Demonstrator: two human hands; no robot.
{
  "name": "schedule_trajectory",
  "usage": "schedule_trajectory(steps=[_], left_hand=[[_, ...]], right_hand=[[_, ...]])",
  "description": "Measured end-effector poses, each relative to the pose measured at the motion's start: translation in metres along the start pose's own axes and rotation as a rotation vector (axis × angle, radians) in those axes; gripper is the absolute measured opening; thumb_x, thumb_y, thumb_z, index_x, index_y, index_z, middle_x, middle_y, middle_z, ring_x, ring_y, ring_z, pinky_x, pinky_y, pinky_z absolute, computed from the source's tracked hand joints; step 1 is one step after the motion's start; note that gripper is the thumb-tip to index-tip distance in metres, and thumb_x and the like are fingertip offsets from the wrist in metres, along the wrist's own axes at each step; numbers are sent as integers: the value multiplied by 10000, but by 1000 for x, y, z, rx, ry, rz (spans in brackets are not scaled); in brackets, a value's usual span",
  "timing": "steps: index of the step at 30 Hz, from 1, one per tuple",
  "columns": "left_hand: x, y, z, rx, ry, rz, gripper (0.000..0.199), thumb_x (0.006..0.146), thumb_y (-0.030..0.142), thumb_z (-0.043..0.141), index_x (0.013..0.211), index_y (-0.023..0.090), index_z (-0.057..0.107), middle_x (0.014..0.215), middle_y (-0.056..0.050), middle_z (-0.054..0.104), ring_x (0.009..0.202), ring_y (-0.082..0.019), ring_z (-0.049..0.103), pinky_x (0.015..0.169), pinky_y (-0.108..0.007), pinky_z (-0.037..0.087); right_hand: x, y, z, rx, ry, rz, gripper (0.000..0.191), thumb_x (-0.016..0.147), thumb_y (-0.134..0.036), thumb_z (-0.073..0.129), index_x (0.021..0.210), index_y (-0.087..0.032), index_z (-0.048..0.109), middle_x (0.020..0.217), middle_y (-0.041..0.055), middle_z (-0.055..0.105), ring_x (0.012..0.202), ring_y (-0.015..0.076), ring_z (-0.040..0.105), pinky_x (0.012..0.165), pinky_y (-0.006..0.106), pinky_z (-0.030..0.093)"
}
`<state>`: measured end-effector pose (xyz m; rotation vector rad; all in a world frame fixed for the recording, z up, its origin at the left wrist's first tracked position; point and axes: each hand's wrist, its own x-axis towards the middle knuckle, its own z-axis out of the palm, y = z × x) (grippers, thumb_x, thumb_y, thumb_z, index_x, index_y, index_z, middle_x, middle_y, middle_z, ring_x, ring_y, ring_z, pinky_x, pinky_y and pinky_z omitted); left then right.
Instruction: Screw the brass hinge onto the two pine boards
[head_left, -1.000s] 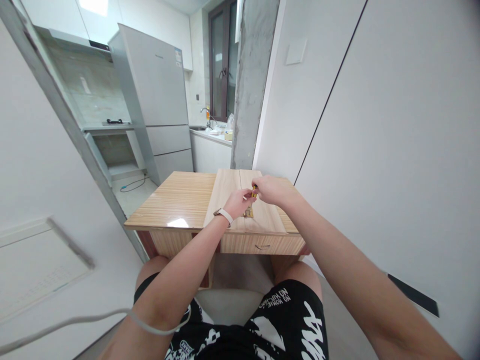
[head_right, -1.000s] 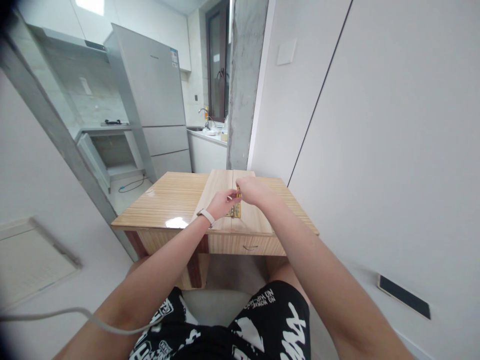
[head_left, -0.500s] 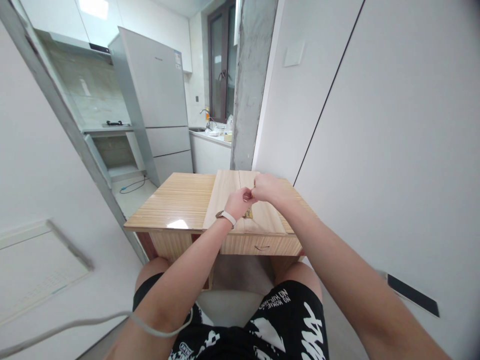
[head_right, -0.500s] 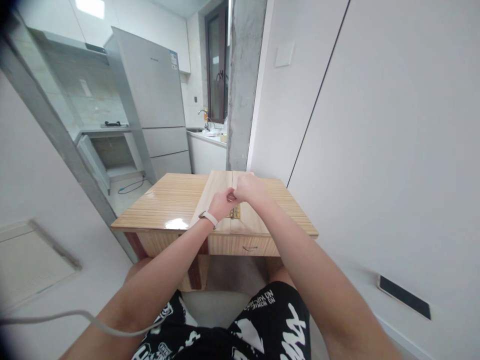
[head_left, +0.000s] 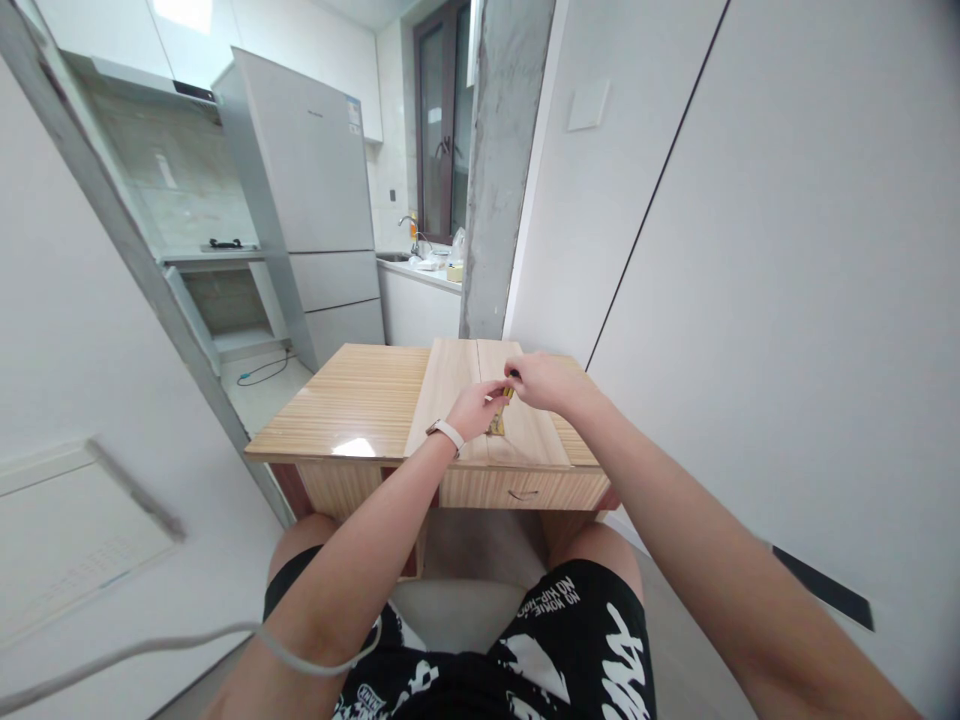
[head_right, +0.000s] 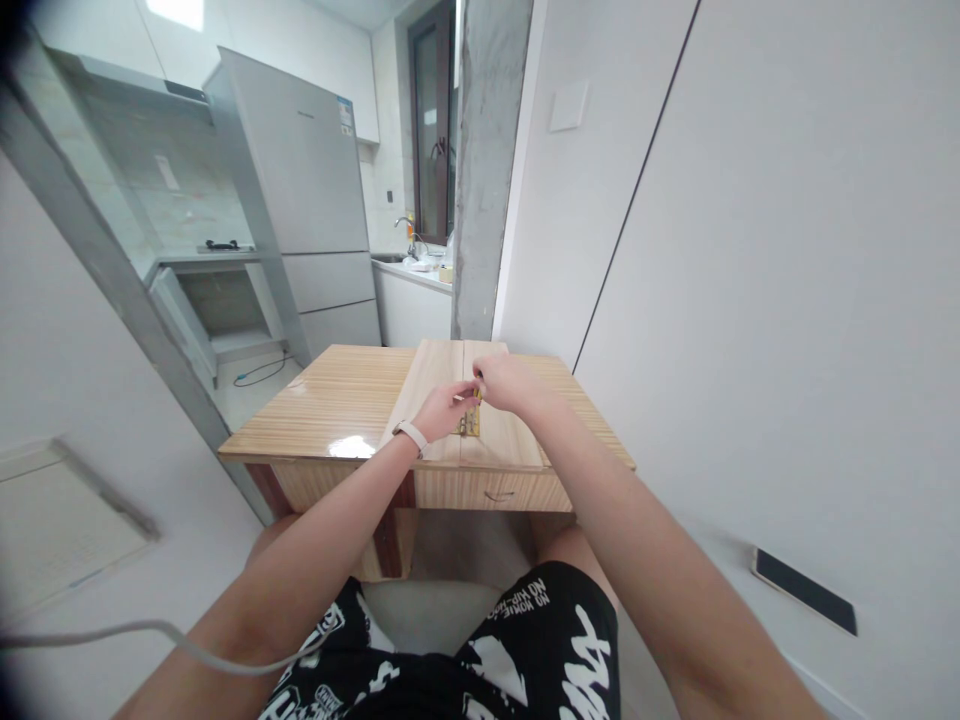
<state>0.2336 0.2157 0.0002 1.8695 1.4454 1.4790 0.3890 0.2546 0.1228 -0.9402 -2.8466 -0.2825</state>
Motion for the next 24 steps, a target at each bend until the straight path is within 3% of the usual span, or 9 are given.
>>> schedule_trajectory(steps=[6,12,17,21,24], left_hand=[[-1,5,-8,-19,-65,-26,288,963,195,544,1192,195,718,1078,-61,784,1003,-180,721,882,-285,571],[-4,9,-13,-68,-51,-5,264,947,163,557,1162,196,706,1104,-84,777,1068,-194,716,937,-335,574],[-9,13,-12,32,16,-41,174,875,205,698,1046,172,703,996,-80,774,915,-176,724,834,-294,580],[-7,13,-11,127,69,-30,141,897,297,692,955,170,711,842,-43,750,785,-168,694,758,-283,557],[-5,8,-12,124,72,-11,155,916,292,659,994,176,726,872,-43,751,806,-167,688,753,-273,540]], right_hand=[[2,-16,3,-45,61,88,334,997,-365,510,1008,-146,762,1033,170,760,990,270,702,834,314,485],[5,-21,7,-38,91,166,402,1010,-395,464,1034,-124,760,1060,187,757,992,275,697,857,323,486],[9,-26,11,-23,108,235,400,1006,-386,457,1035,-120,755,1039,191,759,986,271,692,844,315,473],[7,-29,7,-7,99,197,367,1009,-383,470,987,-138,743,1011,165,760,953,258,692,797,310,464],[3,-25,3,42,65,109,345,1027,-405,479,1045,-153,714,1028,141,758,961,243,686,774,295,446]])
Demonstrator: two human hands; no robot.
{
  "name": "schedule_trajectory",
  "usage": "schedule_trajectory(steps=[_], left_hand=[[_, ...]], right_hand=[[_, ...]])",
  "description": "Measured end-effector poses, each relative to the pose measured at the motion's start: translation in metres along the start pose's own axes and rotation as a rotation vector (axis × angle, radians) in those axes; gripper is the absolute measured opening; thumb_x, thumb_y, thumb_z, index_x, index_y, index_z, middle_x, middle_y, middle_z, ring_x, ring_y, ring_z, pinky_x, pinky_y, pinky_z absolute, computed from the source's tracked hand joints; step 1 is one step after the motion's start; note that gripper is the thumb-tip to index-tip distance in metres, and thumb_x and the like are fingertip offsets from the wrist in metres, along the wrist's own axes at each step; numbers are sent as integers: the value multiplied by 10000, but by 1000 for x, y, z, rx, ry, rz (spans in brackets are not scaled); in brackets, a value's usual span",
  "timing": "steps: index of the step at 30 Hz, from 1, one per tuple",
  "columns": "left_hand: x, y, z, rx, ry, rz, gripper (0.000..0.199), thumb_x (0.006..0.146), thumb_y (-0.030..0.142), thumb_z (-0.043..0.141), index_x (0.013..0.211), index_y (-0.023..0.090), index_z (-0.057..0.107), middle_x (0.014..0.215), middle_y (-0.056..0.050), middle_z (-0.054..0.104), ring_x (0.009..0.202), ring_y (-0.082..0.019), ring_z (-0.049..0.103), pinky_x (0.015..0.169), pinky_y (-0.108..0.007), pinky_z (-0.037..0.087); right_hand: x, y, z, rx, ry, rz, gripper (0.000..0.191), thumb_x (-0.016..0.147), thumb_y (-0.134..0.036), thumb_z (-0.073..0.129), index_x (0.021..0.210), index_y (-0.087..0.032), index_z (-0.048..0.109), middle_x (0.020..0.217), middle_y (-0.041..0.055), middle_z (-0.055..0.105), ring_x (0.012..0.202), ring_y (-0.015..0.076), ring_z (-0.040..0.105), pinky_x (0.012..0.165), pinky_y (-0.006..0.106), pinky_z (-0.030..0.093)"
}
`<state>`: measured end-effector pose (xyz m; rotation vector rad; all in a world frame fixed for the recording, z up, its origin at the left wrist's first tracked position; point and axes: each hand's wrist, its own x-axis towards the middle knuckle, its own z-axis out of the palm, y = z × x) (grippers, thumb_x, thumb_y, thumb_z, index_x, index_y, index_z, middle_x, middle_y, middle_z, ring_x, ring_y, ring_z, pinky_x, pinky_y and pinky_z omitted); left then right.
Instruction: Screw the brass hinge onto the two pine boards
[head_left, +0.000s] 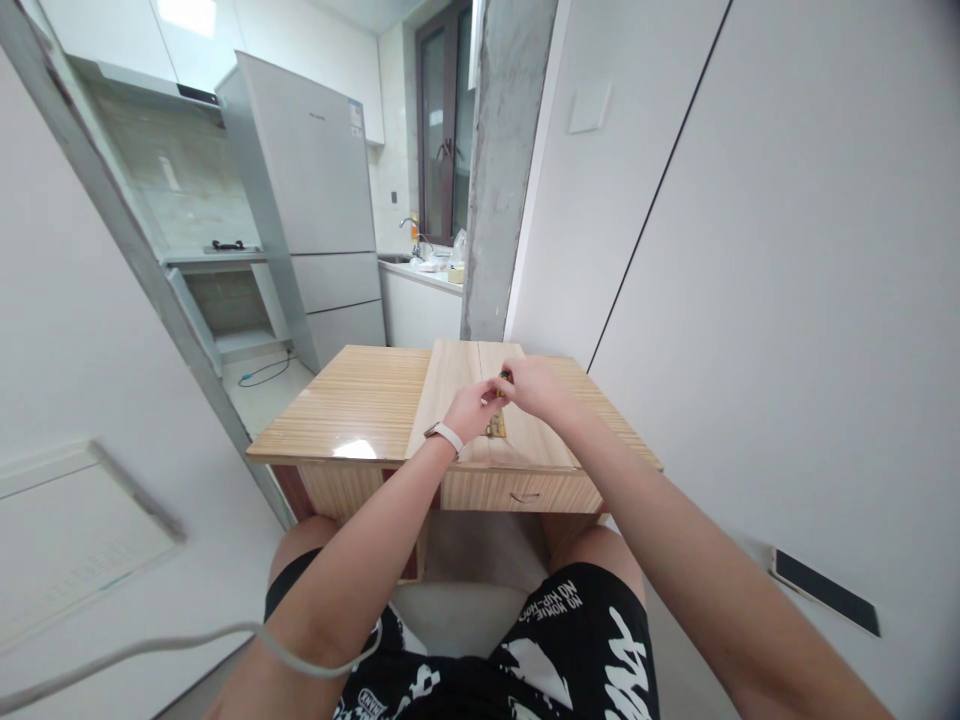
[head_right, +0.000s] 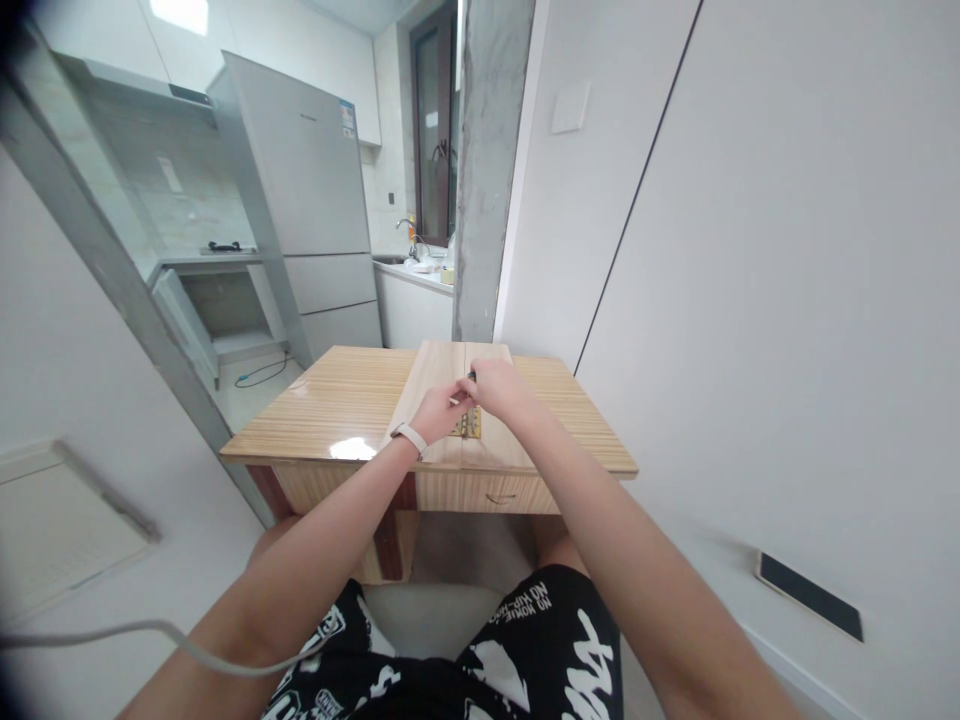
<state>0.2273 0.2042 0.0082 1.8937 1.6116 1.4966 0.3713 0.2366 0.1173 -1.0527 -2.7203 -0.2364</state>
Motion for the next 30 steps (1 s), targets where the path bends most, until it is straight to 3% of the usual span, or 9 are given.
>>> schedule_trajectory(steps=[4,10,17,21,26,30], left_hand=[[2,-9,-1,-12,-29,15,202,924,326,651,1023,170,733,912,-54,751,821,-169,680,741,-269,529],[3,-11,-4,-60,-108,30,205,943,272,618,1071,154,728,959,-68,768,891,-177,688,794,-267,528],[5,-4,-7,-73,-162,11,229,986,288,563,1087,141,708,1064,-112,776,962,-215,707,846,-315,544],[3,-9,-12,-156,-189,10,292,1001,303,551,1214,147,675,1172,-132,757,1061,-219,710,905,-329,558],[-2,-30,-26,0,-32,-116,359,999,355,565,1278,154,669,1270,-140,724,1141,-232,691,1038,-369,521],[-8,-51,-35,169,23,-193,298,982,269,570,1210,120,691,1194,-150,746,1081,-231,706,999,-359,539]], right_hand=[[-1,7,-1,12,-50,-99,281,1033,-336,481,1146,-157,666,1078,137,747,966,234,679,751,287,421],[5,11,4,-41,-27,-121,334,1029,-390,471,1049,-138,689,1028,156,742,941,257,676,758,306,413],[3,3,12,-27,54,30,332,994,-393,478,1015,-151,704,986,141,748,895,244,682,718,297,402],[3,-3,18,-13,89,131,373,990,-428,468,1013,-149,715,989,146,753,910,246,688,736,298,414],[4,-5,21,19,88,265,399,978,-435,476,1031,-136,735,1012,166,755,942,247,689,756,294,426],[3,-1,21,40,128,274,368,945,-433,503,950,-153,743,939,147,755,873,242,686,709,293,410]])
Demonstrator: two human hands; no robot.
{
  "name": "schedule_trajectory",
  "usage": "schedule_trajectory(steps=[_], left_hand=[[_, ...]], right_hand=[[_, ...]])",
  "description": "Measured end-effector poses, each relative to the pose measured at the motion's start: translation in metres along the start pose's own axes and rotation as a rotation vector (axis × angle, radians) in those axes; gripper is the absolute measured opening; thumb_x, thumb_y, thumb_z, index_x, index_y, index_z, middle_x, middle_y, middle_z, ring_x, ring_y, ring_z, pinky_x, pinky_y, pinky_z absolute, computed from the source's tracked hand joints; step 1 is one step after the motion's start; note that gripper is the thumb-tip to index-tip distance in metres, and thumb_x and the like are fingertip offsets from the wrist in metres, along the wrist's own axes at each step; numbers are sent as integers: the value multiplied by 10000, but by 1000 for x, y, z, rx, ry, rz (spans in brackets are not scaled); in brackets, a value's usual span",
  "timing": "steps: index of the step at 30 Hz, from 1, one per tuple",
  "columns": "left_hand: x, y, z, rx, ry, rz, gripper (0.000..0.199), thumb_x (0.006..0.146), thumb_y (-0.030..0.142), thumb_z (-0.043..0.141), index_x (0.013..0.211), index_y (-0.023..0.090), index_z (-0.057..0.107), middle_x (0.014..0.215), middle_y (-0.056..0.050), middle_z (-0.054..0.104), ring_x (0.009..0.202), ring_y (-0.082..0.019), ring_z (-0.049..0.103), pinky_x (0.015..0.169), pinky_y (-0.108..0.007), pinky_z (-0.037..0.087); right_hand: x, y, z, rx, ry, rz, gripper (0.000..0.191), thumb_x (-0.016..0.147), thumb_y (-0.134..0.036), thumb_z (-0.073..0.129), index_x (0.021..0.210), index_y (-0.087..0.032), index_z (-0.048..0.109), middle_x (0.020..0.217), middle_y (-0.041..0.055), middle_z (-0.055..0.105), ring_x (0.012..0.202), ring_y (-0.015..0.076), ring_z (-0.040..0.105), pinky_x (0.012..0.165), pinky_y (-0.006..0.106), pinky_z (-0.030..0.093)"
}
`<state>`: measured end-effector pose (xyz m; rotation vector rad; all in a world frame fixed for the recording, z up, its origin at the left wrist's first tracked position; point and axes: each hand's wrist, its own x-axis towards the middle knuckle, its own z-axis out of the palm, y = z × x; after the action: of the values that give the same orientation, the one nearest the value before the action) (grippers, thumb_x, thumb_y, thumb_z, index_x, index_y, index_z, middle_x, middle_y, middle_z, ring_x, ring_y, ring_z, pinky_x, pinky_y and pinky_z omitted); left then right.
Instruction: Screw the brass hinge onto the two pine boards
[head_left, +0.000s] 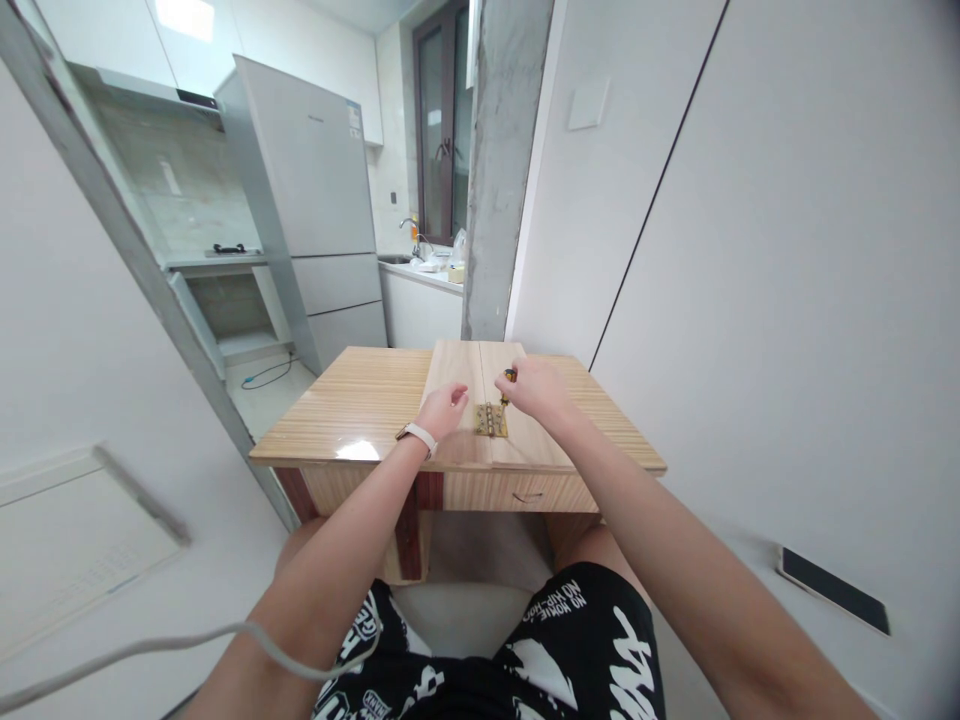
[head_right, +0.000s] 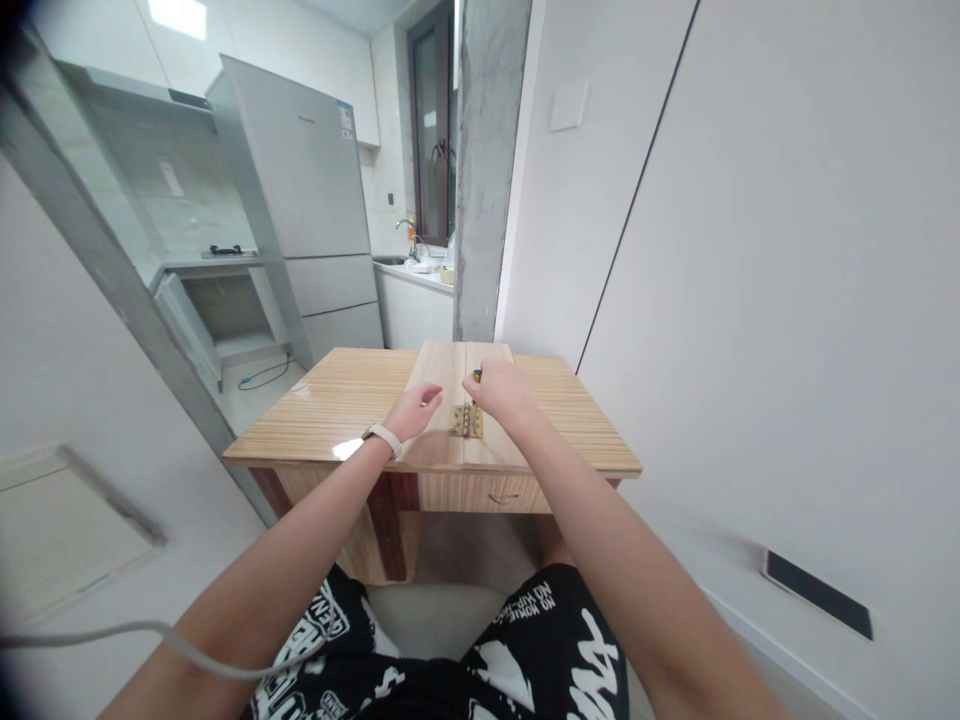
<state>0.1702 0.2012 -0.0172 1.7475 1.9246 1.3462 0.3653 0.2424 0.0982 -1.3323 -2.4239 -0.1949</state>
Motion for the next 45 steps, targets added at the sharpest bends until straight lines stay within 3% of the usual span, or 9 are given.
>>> schedule_trajectory(steps=[5,10,15,20,25,29,33,39,45], left_hand=[[-7,-26,-4,198,-17,-9,310,933,240,613,1210,118,682,1202,-151,734,1110,-240,690,1015,-359,517],[-14,-46,-17,371,-3,-64,390,913,264,611,1254,84,671,1278,-184,698,1203,-284,642,1097,-386,445],[-18,-65,-28,468,7,-148,451,909,297,601,1291,60,636,1300,-210,679,1241,-300,618,1102,-384,420],[-21,-69,-28,469,-19,-229,483,917,323,591,1323,61,599,1293,-213,687,1189,-288,653,1022,-349,444],[-27,-61,-28,500,-34,-292,553,915,409,599,1355,76,561,1262,-207,704,1197,-308,647,1015,-368,410],[-32,-61,-26,631,-50,-314,534,957,476,511,1261,49,608,1253,-263,679,1246,-371,590,1070,-445,341],[-32,-69,-21,660,-59,-295,549,975,528,443,1129,53,669,1222,-288,668,1240,-386,563,1079,-474,317],[-20,-76,-12,648,-29,-351,666,987,575,360,1157,24,692,1300,-321,612,1301,-402,509,1095,-494,321],[-8,-66,-4,656,-24,-418,709,941,603,422,1169,-2,712,1327,-357,589,1305,-455,502,1080,-533,358]], right_hand=[[-2,24,-16,101,143,9,356,938,-445,507,853,-176,725,838,116,742,773,223,654,680,293,391],[-18,95,-19,366,301,114,383,928,-491,530,759,-188,693,723,81,729,689,200,640,645,285,399],[-58,177,40,494,388,309,312,859,-471,589,859,-197,740,832,80,770,793,226,691,712,302,460],[-89,212,110,504,376,432,358,824,-484,601,962,-184,740,906,107,774,836,255,705,757,335,499],[-95,211,139,329,195,412,294,861,-406,571,1006,-201,723,986,115,763,931,272,698,840,355,491],[-93,209,143,210,110,352,262,873,-340,554,1037,-207,709,1016,115,744,1007,282,669,898,365,478],[-88,203,140,148,67,315,298,886,-386,581,1072,-180,691,1082,129,722,1054,282,649,955,368,466],[-56,156,124,76,82,272,452,988,-463,493,1226,-126,677,1245,187,679,1237,296,572,1108,365,373],[-9,111,131,57,-251,281,779,1024,-618,333,1144,41,731,1193,334,682,1230,408,604,1060,463,420]])
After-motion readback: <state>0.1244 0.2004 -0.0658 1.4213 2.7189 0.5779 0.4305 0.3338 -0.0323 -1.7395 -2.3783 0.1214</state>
